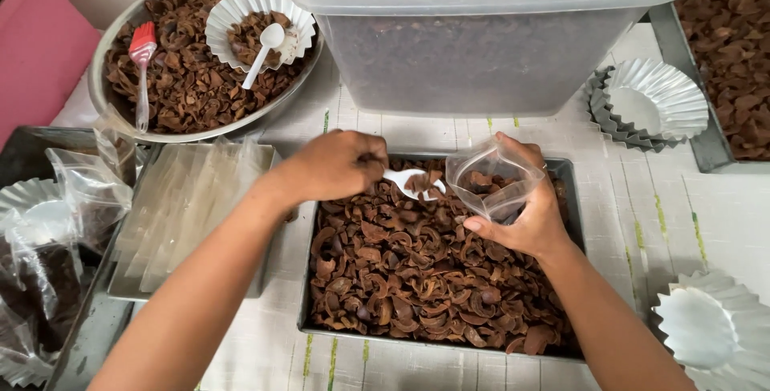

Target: Filling small plastic bags with dried plant material using a small spoon from a metal tray.

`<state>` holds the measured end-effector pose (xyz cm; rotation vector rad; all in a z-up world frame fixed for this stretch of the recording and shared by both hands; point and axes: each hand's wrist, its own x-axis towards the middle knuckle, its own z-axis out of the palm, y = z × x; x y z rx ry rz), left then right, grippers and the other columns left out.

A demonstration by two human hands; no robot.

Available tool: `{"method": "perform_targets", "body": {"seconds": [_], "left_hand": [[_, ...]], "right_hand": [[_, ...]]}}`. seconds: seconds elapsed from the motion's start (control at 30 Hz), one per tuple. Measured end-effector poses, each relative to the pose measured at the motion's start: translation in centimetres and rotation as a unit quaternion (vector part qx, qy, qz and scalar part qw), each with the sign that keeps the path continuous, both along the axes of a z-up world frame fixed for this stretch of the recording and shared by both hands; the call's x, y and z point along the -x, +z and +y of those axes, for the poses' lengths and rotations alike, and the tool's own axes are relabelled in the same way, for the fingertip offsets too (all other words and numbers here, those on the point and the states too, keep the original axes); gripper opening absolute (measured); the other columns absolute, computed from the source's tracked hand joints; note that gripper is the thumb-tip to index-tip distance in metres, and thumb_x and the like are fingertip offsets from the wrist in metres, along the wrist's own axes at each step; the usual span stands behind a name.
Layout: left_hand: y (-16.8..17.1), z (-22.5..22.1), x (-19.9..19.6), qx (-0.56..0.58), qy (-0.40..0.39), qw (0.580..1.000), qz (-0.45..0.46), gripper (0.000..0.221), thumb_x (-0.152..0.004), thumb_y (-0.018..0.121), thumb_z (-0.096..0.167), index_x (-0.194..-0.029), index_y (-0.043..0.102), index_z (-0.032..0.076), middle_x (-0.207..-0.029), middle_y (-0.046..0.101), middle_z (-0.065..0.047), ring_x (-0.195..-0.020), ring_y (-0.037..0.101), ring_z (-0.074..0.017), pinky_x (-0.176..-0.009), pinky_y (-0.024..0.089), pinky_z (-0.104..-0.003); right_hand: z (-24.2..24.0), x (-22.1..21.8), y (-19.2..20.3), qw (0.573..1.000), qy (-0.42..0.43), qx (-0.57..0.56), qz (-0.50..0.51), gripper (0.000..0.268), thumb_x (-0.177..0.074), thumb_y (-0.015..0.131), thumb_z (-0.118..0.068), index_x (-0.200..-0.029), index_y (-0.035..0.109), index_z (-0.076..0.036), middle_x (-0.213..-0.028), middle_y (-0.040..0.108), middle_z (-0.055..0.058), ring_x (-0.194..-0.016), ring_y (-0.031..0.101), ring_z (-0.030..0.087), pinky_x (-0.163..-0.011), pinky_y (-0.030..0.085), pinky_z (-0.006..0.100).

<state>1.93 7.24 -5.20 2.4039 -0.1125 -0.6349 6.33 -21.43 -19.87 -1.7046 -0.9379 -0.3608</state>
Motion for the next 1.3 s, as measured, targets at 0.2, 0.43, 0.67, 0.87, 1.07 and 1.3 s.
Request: {"method": "perform_targets", "body": {"seconds": [0.2,0.43,0.67,0.87,1.07,1.3], "left_hand": [[6.5,-0.9,1.7,-0.047,0.005,0.999,-0.023,0.036,-0.096,0.051,0.022,-0.125,0.066,0.006,-0.102,0.072,-0.024,-0.072,0.073,-0.0328,-0.103,0.045,-0.060],[7.7,-4.1,0.5,-0.119,-0.082,0.980,-0.138,0.038,-0.091,0.047,0.018,-0.114,0.071,0.000,-0.097,0.073,-0.025,-0.090,0.074,-0.0388,-0.095,0.049,-0.059],[5.9,-7.5,1.6,-0.309,-0.202,0.814,-0.449,0.026,-0.087,0.065,0.016,-0.113,0.066,0.011,-0.084,0.073,-0.007,-0.078,0.069,-0.0250,-0.090,0.051,-0.046],[5.2,-3.1,2.2,-0.233,-0.115,0.796,-0.546,0.018,-0.086,0.055,-0.002,-0.097,0.065,0.009,-0.077,0.066,-0.004,-0.074,0.061,-0.0208,-0.076,0.049,-0.036],[-3.1,-0.2,1.6,-0.374,-0.101,0.812,-0.436,0.019,-0.083,0.056,0.016,-0.092,0.073,0.012,-0.076,0.074,-0.013,-0.068,0.072,-0.0301,-0.065,0.050,-0.037],[-8.7,-1.2,-0.9,-0.318,-0.141,0.814,-0.464,0.024,-0.092,0.051,0.005,-0.098,0.074,0.011,-0.083,0.074,-0.013,-0.078,0.071,-0.0260,-0.075,0.046,-0.034]], "right_hand": [[0.2,0.1,0.0,1.000,-0.004,-0.001,0.001,0.112,-0.063,0.093,-0.037,-0.151,0.037,0.003,-0.125,0.048,0.023,-0.116,0.054,0.039,-0.107,0.044,0.059],[0.4,0.5,0.5,1.000,0.006,-0.005,0.000,0.116,-0.062,0.095,-0.030,-0.154,0.032,0.002,-0.127,0.047,0.026,-0.119,0.055,0.043,-0.106,0.046,0.062],[0.2,1.5,1.2,0.999,-0.021,-0.028,-0.022,0.124,-0.061,0.086,-0.052,-0.155,0.027,0.002,-0.154,0.042,0.023,-0.141,0.051,0.036,-0.118,0.052,0.044],[0.1,1.0,1.1,0.998,0.002,-0.055,-0.023,0.103,-0.072,0.087,-0.035,-0.154,0.034,-0.003,-0.138,0.044,0.017,-0.129,0.059,0.033,-0.114,0.059,0.047],[0.3,0.2,-0.3,0.996,-0.015,-0.081,-0.041,0.100,-0.066,0.092,-0.023,-0.147,0.042,0.004,-0.122,0.056,0.023,-0.104,0.063,0.035,-0.098,0.053,0.055],[-0.2,-0.2,-0.9,0.993,-0.012,-0.102,-0.053,0.100,-0.068,0.089,-0.024,-0.148,0.038,0.008,-0.119,0.053,0.021,-0.099,0.063,0.031,-0.094,0.058,0.051]]}}
